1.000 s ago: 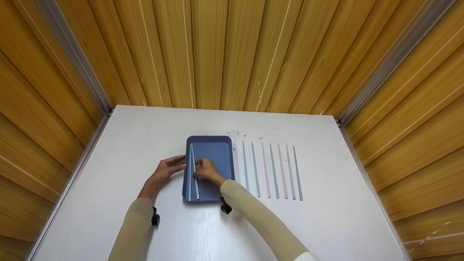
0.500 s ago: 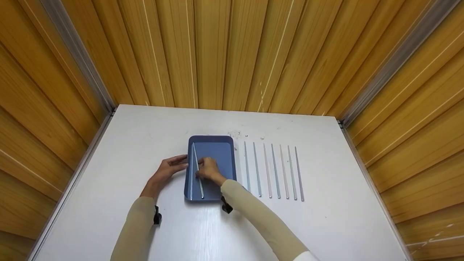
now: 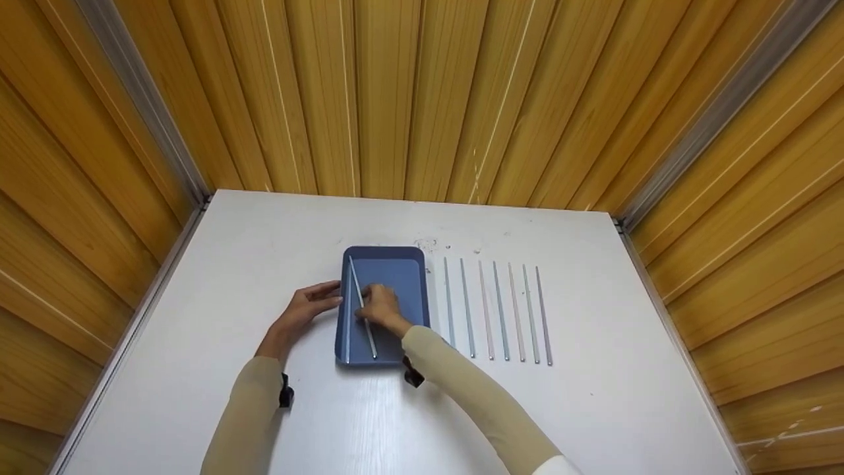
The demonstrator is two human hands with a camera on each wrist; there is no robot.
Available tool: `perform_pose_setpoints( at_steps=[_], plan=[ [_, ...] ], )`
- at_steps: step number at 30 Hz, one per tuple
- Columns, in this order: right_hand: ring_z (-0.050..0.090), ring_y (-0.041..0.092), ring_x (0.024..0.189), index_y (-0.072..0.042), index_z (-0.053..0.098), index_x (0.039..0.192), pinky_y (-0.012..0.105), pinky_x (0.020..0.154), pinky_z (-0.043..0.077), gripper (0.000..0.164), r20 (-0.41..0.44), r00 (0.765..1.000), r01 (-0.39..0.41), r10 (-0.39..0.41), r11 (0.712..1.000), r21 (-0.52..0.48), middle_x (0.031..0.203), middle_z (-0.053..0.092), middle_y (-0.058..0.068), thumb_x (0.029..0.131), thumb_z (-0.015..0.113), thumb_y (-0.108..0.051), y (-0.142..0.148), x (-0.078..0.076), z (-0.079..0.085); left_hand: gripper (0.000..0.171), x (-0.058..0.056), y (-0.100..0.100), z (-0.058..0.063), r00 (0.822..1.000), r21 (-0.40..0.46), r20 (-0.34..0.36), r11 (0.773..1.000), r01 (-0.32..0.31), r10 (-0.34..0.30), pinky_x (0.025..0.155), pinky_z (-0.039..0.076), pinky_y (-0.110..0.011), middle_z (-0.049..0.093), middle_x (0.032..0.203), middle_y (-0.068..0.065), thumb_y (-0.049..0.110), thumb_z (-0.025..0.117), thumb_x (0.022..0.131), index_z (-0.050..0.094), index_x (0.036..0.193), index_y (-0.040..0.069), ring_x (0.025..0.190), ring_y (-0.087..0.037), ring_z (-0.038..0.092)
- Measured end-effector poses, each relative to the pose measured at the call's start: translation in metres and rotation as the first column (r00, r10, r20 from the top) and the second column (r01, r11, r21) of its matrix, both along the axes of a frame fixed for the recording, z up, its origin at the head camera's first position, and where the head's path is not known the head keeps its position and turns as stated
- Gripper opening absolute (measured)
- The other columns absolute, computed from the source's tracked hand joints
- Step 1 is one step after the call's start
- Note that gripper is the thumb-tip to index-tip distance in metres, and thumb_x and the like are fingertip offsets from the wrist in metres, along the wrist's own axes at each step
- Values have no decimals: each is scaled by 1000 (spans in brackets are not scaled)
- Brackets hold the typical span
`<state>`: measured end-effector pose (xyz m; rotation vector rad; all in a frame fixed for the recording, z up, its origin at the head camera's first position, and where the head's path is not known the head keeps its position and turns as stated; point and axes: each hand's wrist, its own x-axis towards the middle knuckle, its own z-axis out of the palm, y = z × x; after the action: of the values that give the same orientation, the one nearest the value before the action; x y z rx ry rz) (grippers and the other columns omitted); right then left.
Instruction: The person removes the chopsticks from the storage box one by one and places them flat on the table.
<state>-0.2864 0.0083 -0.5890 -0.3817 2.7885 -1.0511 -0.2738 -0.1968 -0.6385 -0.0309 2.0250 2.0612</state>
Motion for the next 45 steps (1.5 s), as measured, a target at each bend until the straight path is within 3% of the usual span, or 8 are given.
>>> perform_pose_setpoints(
  at_steps=[7, 12, 16, 19, 23, 29, 35, 45],
  plan=[
    [59, 15, 71, 4, 75, 106, 28, 67, 52, 36, 7, 1000, -6, 6, 1000, 1, 86, 75, 13, 73, 83, -8, 4, 0, 2, 58, 1, 1, -2, 1000, 33, -13, 999, 1, -1, 102, 53, -21, 53, 151, -21, 11, 74, 94, 52, 147, -1, 142, -30, 52],
    [66, 16, 71, 6, 74, 107, 21, 63, 52, 34, 64, 998, -11, 17, 995, -97, 90, 77, 17, 76, 81, -4, 9, -3, 5, 59, 1, 0, -1, 1000, 46, -18, 999, -1, 2, 99, 54, -20, 51, 152, -23, 9, 73, 94, 51, 148, -1, 141, -32, 52],
    [71, 18, 68, 10, 73, 108, 21, 59, 56, 32, 134, 991, 28, 2, 975, -220, 92, 78, 22, 78, 78, 2, 14, -5, 5, 60, 1, 0, 0, 1000, 26, -18, 1000, 6, -5, 100, 54, -20, 51, 153, -22, 10, 74, 94, 50, 148, -1, 142, -33, 52],
    [66, 12, 60, 12, 72, 109, 21, 56, 56, 31, 179, 984, 56, -4, 957, -286, 92, 77, 25, 79, 75, 5, 17, -5, 4, 60, 1, -1, 0, 1000, 24, -22, 1000, 17, -16, 101, 54, -21, 50, 153, -22, 10, 73, 95, 49, 149, -1, 141, -31, 52],
    [58, 5, 58, 11, 71, 113, 19, 57, 55, 31, 207, 978, 68, 1, 943, -326, 94, 76, 25, 82, 72, 6, 21, -5, 3, 60, 1, -2, 0, 1000, 25, -23, 1000, 19, -19, 102, 53, -21, 52, 152, -21, 12, 74, 95, 50, 148, -1, 139, -26, 55],
    [59, 5, 65, 8, 70, 116, 19, 56, 54, 34, 227, 974, 84, 2, 926, -369, 97, 76, 23, 81, 69, 9, 27, -8, -2, 59, 0, -1, -1, 1000, 37, -16, 999, 12, -11, 102, 53, -21, 53, 151, -22, 11, 74, 94, 51, 148, -1, 138, -26, 56],
    [65, 8, 73, 9, 68, 122, 21, 62, 57, 37, 245, 967, 57, 65, 887, -459, 102, 74, 27, 85, 73, 7, 38, -9, -9, 60, 2, 0, -1, 1000, 38, 3, 999, 3, -3, 104, 52, -22, 53, 152, -19, 13, 75, 94, 52, 148, 2, 141, -26, 53],
    [67, 4, 78, 10, 61, 132, 26, 71, 62, 42, 235, 960, 15, 150, 812, -583, 106, 72, 23, 92, 72, 1, 60, -6, 0, 60, 1, -1, -1, 1000, 36, -15, 999, 0, 1, 100, 54, -21, 52, 152, -21, 12, 75, 94, 52, 147, -1, 142, -31, 51]
  ],
)
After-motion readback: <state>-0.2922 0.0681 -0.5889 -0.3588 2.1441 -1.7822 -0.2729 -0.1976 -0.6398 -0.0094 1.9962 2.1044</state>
